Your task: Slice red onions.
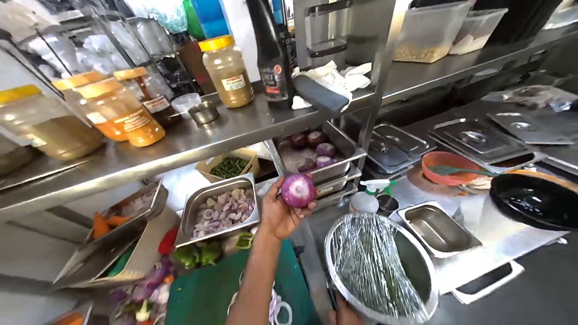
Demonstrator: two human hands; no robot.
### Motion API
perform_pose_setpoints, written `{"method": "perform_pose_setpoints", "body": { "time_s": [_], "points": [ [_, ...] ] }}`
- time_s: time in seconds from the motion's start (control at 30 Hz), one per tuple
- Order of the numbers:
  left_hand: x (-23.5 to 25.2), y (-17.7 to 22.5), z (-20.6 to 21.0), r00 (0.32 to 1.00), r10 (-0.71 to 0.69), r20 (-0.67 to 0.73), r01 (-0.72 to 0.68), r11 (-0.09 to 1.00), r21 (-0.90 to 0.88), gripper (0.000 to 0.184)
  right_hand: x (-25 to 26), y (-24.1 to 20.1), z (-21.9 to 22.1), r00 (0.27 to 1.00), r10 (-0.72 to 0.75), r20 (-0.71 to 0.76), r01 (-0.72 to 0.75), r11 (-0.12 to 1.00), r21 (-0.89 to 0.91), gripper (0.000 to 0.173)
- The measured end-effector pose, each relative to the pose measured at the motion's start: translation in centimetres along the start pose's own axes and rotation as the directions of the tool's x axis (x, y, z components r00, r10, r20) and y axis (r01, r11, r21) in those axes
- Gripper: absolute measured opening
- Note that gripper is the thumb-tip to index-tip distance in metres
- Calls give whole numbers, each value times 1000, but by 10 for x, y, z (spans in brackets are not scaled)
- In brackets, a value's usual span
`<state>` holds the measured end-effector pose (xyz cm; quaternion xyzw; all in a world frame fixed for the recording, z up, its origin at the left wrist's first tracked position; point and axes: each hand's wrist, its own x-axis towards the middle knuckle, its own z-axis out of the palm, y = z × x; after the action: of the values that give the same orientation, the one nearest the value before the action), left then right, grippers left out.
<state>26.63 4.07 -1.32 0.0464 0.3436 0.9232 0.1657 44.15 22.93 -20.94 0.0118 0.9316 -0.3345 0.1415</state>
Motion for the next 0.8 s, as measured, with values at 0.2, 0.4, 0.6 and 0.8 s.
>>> {"method": "perform_pose_setpoints", "body": {
  "time_s": [0.2,0.4,0.6,0.8],
  "points": [
    [-119,-4,-17,994,87,-70,-93,991,-95,58,-51,-3,12,995,-50,-87,91,818,569,43],
    [-201,-43,-44,988,10,-152,-31,990,-139,56,-169,-24,14,982,162,-101,66,205,976,37],
    [-236,-150,12,921,-388,-27,382,915,-131,64,-268,-30,-21,837,479,-264,135,287,948,33],
    [-277,-237,95,833,-535,144,551,826,-120,63,-357,-13,-37,692,519,-502,52,658,752,43]
  ]
}}
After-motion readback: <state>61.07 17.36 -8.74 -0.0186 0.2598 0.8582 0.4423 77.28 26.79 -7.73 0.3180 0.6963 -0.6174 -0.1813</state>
